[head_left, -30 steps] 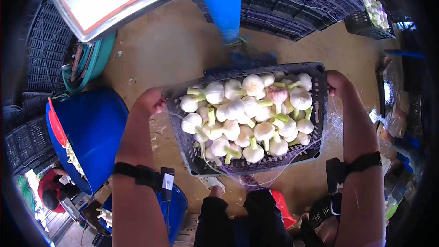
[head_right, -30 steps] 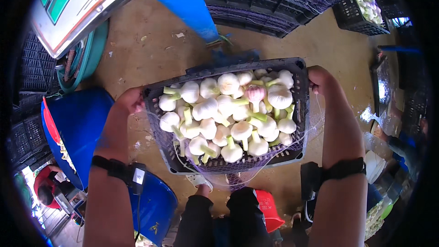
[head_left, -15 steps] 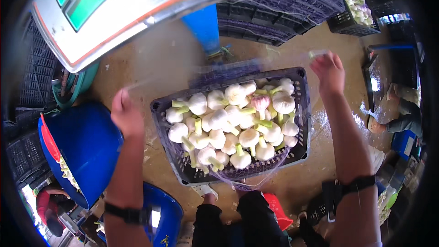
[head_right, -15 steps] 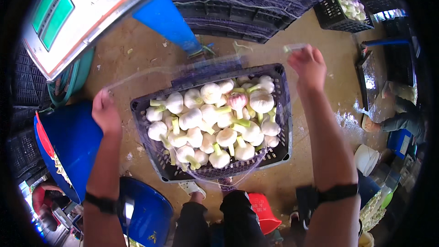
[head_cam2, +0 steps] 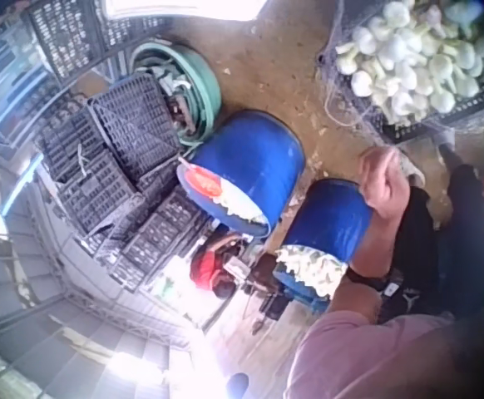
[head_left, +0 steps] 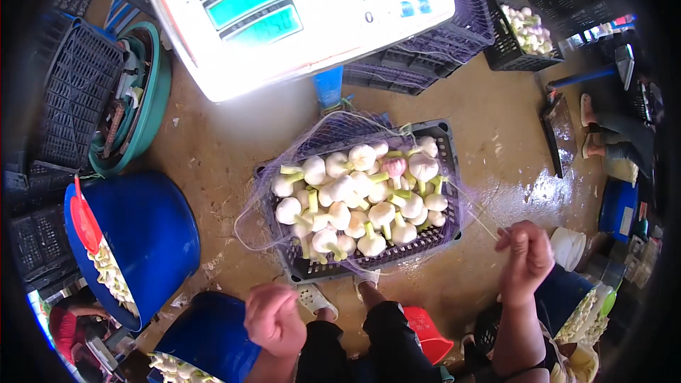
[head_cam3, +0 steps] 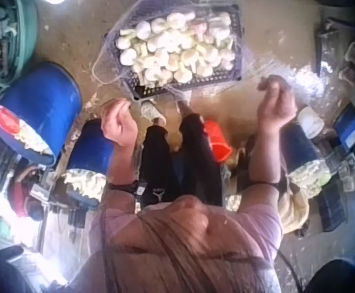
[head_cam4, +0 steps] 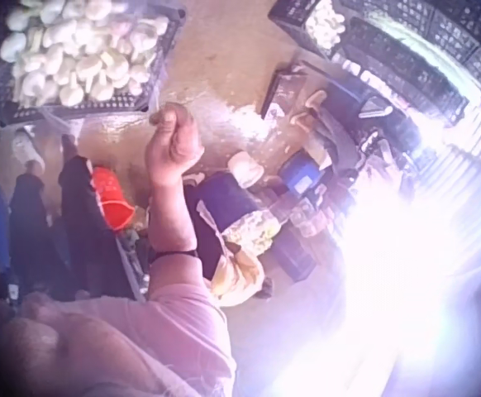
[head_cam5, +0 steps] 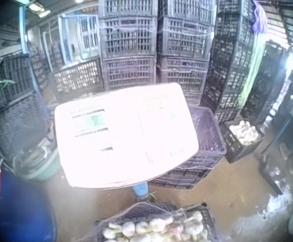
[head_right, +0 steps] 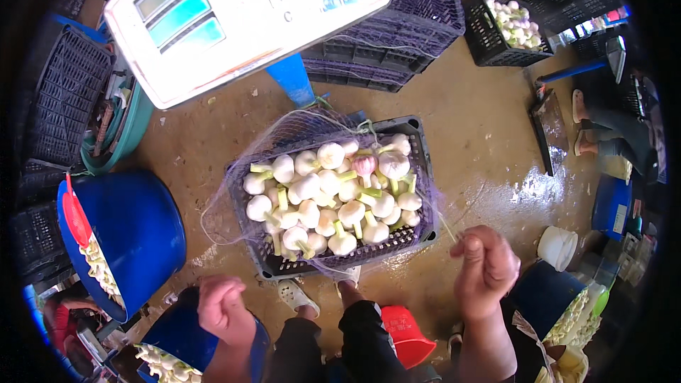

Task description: The person sorts garlic bulbs into a crate, weighs them, and covers the crate with a net before moving it to a pallet. Then, they trim the garlic stems with a knife and wash the bulbs in a tub of water using a red strainer.

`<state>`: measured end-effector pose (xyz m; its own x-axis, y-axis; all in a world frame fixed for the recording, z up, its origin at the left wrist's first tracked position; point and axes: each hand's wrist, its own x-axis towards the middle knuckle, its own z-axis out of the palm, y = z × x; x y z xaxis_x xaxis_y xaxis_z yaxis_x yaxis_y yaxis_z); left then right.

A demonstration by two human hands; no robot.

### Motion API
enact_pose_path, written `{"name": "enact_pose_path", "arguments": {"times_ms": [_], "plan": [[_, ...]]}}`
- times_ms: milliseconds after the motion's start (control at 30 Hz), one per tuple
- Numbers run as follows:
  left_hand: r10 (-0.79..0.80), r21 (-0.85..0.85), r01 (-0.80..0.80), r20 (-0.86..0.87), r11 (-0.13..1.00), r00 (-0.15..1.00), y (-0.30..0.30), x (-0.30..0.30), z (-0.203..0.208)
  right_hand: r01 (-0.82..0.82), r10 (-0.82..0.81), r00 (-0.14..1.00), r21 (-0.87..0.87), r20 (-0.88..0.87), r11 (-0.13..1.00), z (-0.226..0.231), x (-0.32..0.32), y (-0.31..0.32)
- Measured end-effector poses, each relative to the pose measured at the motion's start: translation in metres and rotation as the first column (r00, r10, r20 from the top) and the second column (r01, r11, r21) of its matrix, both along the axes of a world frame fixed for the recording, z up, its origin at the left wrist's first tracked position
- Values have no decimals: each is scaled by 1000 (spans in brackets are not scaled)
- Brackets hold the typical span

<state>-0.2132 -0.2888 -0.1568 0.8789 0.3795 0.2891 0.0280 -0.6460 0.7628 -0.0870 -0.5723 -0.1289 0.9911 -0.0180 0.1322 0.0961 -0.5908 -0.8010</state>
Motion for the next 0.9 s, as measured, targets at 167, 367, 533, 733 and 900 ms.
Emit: {"name": "enact_pose_path", "arguments": {"times_ms": [167, 367, 533, 733, 900], "plan": [[-15, -113, -4, -168, 994, 986, -41, 26, -17, 29, -47, 997, -282, -57, 959, 29, 7, 12], [-240, -68, 230, -293, 971, 925, -76, 111, -136, -339, 413, 903, -391, 120, 856, -36, 0, 68], [-402, -73, 438, -551, 896, 731, -108, 186, -198, -277, -2, 848, -447, -530, 851, -191, 30, 60], [-505, -224, 465, -549, 856, 666, -96, 196, -218, -169, -138, 799, -439, -585, 882, -230, 34, 74], [-530, 9, 626, -524, 780, 667, -104, 200, -215, -31, -284, 767, -474, -576, 880, -238, 32, 74]]}}
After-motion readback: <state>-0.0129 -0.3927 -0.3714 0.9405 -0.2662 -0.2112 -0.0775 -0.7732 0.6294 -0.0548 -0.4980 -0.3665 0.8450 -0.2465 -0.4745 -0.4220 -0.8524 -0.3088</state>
